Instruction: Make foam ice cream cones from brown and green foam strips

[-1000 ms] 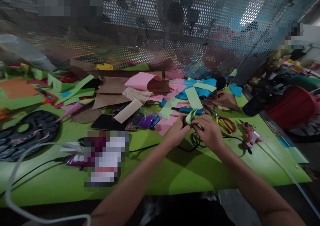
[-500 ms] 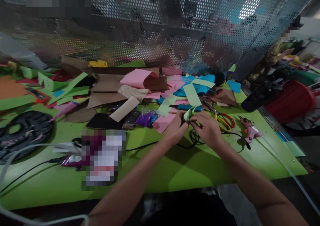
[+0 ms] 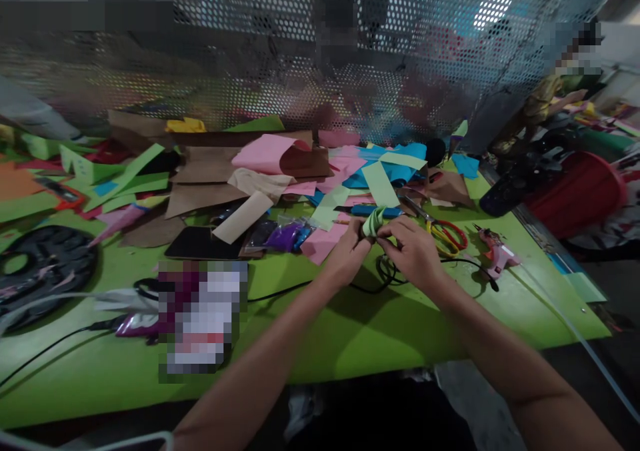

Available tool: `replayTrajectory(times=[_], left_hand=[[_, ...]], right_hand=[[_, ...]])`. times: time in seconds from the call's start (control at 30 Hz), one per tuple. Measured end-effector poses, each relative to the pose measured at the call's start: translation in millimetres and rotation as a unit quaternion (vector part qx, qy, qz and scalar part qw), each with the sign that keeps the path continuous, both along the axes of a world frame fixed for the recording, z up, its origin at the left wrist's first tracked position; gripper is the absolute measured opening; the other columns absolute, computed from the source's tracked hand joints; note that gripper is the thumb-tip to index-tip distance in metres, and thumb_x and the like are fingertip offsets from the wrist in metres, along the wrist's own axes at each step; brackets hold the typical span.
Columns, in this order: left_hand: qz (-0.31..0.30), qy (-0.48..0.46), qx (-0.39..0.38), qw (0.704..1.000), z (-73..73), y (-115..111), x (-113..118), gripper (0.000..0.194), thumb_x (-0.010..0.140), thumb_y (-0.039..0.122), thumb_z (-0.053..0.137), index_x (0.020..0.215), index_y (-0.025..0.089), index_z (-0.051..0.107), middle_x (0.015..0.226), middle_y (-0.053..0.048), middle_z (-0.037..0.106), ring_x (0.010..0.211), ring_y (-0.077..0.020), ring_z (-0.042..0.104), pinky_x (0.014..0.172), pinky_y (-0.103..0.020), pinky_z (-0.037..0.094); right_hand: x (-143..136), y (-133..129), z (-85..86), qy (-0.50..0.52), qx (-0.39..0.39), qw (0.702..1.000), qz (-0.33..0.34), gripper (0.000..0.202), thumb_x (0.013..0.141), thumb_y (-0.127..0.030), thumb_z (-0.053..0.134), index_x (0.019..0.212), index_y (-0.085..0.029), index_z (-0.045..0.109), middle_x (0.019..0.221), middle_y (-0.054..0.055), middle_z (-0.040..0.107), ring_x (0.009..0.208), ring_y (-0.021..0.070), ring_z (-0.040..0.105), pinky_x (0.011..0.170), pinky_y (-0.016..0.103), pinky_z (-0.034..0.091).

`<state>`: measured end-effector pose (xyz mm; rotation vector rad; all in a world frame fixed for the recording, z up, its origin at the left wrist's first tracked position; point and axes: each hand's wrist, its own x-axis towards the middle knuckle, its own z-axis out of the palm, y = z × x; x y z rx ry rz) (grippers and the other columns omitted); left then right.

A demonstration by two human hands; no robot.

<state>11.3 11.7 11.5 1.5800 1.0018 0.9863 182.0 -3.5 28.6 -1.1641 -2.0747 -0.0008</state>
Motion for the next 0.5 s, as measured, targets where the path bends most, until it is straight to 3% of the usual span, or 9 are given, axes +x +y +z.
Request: replayTrajectory(times=[0.33, 0.5], left_hand=[[-0.012, -0.095, -0.023, 0.995, -16.9, 9, 0, 0.012, 0.086, 0.021, 0.050, 0.098, 0.023, 0.049, 0.098, 0.000, 0.051, 0.092, -0.0164, 0.047, 0.086, -0.029, 0.042], [0.002, -0.123, -0.053, 0.991, -16.0, 10, -2, 0.016, 0.082, 0.021, 0.052, 0.099, 0.022, 0.052, 0.094, 0.001, 0.053, 0.087, -0.0153, 0.049, 0.080, -0.029, 0.042]], right_hand=[[1, 3, -1.2, 0.062, -0.028, 0.997, 0.026, 0.007, 0.092, -0.017, 0.069, 0.091, -0.022, 0.073, 0.091, 0.005, 0.074, 0.087, 0.0195, 0.069, 0.077, 0.030, 0.052], [5, -6, 18.4, 0.126, -0.029, 0.991, 0.025, 0.008, 0.092, -0.018, 0.068, 0.095, -0.023, 0.073, 0.091, 0.004, 0.074, 0.079, 0.0176, 0.067, 0.069, 0.029, 0.052]])
